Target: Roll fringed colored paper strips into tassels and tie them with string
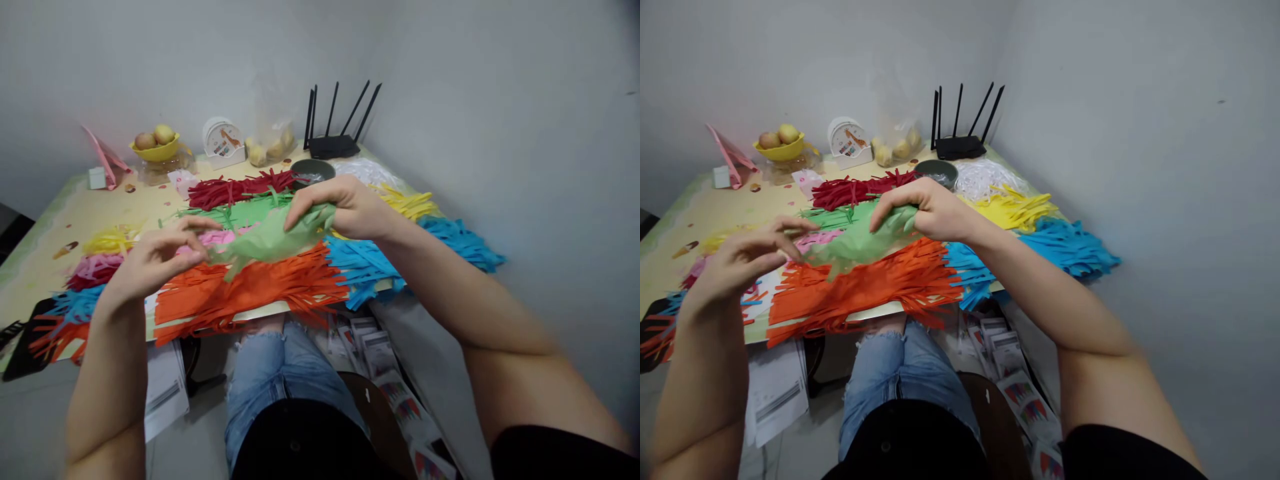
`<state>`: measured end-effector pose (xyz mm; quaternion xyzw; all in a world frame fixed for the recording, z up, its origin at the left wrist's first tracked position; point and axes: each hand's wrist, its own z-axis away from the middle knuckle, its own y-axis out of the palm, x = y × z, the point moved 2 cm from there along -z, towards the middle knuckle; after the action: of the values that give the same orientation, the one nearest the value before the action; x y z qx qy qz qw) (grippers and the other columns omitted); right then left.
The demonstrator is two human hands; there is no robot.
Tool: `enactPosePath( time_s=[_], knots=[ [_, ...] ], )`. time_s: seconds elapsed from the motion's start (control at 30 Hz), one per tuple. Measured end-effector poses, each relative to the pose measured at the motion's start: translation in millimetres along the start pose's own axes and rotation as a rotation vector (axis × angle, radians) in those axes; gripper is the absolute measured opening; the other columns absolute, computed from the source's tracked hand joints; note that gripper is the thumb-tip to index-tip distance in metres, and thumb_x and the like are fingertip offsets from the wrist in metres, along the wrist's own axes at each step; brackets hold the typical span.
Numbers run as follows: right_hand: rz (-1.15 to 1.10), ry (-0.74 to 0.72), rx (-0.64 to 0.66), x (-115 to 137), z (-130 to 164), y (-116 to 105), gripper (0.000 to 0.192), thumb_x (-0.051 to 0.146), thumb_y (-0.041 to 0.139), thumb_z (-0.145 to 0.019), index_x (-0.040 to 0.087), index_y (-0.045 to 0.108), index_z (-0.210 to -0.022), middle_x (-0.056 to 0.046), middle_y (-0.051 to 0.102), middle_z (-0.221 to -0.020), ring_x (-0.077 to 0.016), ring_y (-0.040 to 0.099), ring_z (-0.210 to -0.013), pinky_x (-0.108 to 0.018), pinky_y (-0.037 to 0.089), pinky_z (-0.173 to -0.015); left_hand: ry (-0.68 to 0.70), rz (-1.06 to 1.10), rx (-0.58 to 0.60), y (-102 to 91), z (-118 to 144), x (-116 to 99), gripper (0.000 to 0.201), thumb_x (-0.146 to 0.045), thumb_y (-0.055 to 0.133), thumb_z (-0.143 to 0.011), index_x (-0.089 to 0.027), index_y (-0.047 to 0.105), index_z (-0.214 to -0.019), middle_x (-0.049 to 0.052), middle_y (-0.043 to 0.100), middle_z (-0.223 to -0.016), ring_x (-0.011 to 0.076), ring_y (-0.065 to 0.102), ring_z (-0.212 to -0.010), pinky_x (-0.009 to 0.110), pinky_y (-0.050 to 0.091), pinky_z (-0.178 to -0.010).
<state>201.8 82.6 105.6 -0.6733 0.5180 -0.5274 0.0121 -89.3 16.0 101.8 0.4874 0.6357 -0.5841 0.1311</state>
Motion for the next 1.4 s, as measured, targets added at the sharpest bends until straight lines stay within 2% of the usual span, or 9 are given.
enactPosePath(
  time_s=[0.1, 0.17, 0.3, 0.6, 0.73, 0.83, 0.97, 1.1, 1.4],
  knots=[
    [0.063, -0.055, 0.089, 12.4, -4.1, 0.0, 0.03, 0.016, 0.048, -0.085, 0.019, 0.077, -0.085, -0.001, 0.075, -0.084, -0.0108, 0.065, -0.076, -0.024, 0.05, -0.073, 0.037, 0.09, -0.076, 21.9, -27.9, -3.7, 0.034, -0.047, 0.075, -0.08, -0.024, 0.073, -0.105, 0.009, 0.064, -0.135, 0.029, 0.056, -0.131, 0.04, 0.045, -0.111],
    [0.102, -0.109, 0.129, 20.8, -5.9, -2.9, 0.032, 0.012, 0.045, -0.086, 0.018, 0.077, -0.086, -0.001, 0.075, -0.087, -0.0096, 0.066, -0.077, -0.022, 0.05, -0.073, 0.074, 0.208, 0.042, 43.0, -48.1, -5.3, 0.048, -0.05, 0.078, -0.077, -0.022, 0.07, -0.116, 0.01, 0.067, -0.131, 0.0294, 0.058, -0.129, 0.04, 0.046, -0.111],
    [0.215, -0.181, 0.154, 31.1, -4.1, -15.1, 0.033, 0.005, 0.044, -0.085, 0.014, 0.076, -0.089, -0.004, 0.075, -0.091, -0.009, 0.066, -0.081, -0.019, 0.049, -0.074, 0.018, 0.439, 0.319, 69.7, -69.4, -5.5, 0.049, -0.054, 0.081, -0.073, -0.014, 0.073, -0.1, 0.01, 0.074, -0.101, 0.0251, 0.07, -0.094, 0.034, 0.056, -0.085],
    [0.466, -0.155, 0.175, 24.1, 7.7, -31.5, 0.042, 0.004, 0.043, -0.086, 0.023, 0.079, -0.094, -0.001, 0.071, -0.101, -0.0092, 0.065, -0.088, -0.021, 0.048, -0.078, -0.191, 0.364, 0.363, 48.2, -63.1, -14.1, 0.035, -0.044, 0.08, -0.074, -0.015, 0.062, -0.069, -0.001, 0.056, -0.061, 0.0093, 0.052, -0.054, 0.02, 0.042, -0.05],
    [0.441, -0.123, 0.34, 27.6, 13.1, -46.6, 0.032, 0.022, 0.06, -0.09, 0.027, 0.075, -0.117, -0.002, 0.069, -0.124, -0.017, 0.066, -0.108, -0.028, 0.05, -0.091, -0.149, 0.072, 0.285, 39.4, -58.7, -21.6, 0.032, -0.042, 0.072, -0.079, -0.017, 0.057, -0.067, -0.002, 0.053, -0.058, 0.0096, 0.047, -0.052, 0.022, 0.035, -0.05],
    [0.4, -0.063, 0.25, 32.2, 7.3, -45.4, 0.054, 0.043, 0.07, -0.087, 0.024, 0.064, -0.137, -0.005, 0.064, -0.137, -0.0228, 0.06, -0.124, -0.035, 0.047, -0.103, -0.072, -0.279, 0.215, 37.9, -55.2, -28.1, 0.027, -0.032, 0.065, -0.083, -0.018, 0.053, -0.064, -0.004, 0.046, -0.054, 0.009, 0.037, -0.049, 0.024, 0.026, -0.05],
    [0.393, 0.051, 0.188, 21.3, -7.8, -6.5, 0.034, 0.037, 0.071, -0.086, 0.018, 0.073, -0.114, -0.003, 0.075, -0.102, -0.0156, 0.065, -0.089, -0.027, 0.047, -0.081, -0.005, -0.42, 0.197, 40.9, -49.7, -33.2, 0.016, -0.025, 0.058, -0.085, -0.019, 0.057, -0.07, -0.003, 0.052, -0.057, 0.0102, 0.041, -0.051, 0.025, 0.028, -0.053],
    [0.328, 0.146, 0.096, 1.9, -7.5, 20.7, 0.022, 0.031, 0.064, -0.088, 0.013, 0.072, -0.078, 0.002, 0.064, -0.067, -0.0092, 0.051, -0.062, -0.023, 0.035, -0.062, -0.029, -0.294, 0.094, 36.3, -38.8, -22.7, 0.018, -0.032, 0.063, -0.084, -0.017, 0.063, -0.074, -0.002, 0.056, -0.061, 0.0101, 0.046, -0.054, 0.023, 0.033, -0.051],
    [-0.07, 0.1, -0.315, -12.6, 19.6, 29.8, 0.025, 0.017, 0.06, -0.085, 0.02, 0.08, -0.1, -0.004, 0.078, -0.101, -0.0162, 0.07, -0.091, -0.028, 0.052, -0.083, -0.235, 0.553, -0.316, 44.6, -11.7, 8.6, 0.015, -0.025, 0.076, -0.073, -0.017, 0.075, -0.086, -0.002, 0.059, -0.057, 0.0099, 0.056, -0.044, 0.021, 0.046, -0.045]
  ],
)
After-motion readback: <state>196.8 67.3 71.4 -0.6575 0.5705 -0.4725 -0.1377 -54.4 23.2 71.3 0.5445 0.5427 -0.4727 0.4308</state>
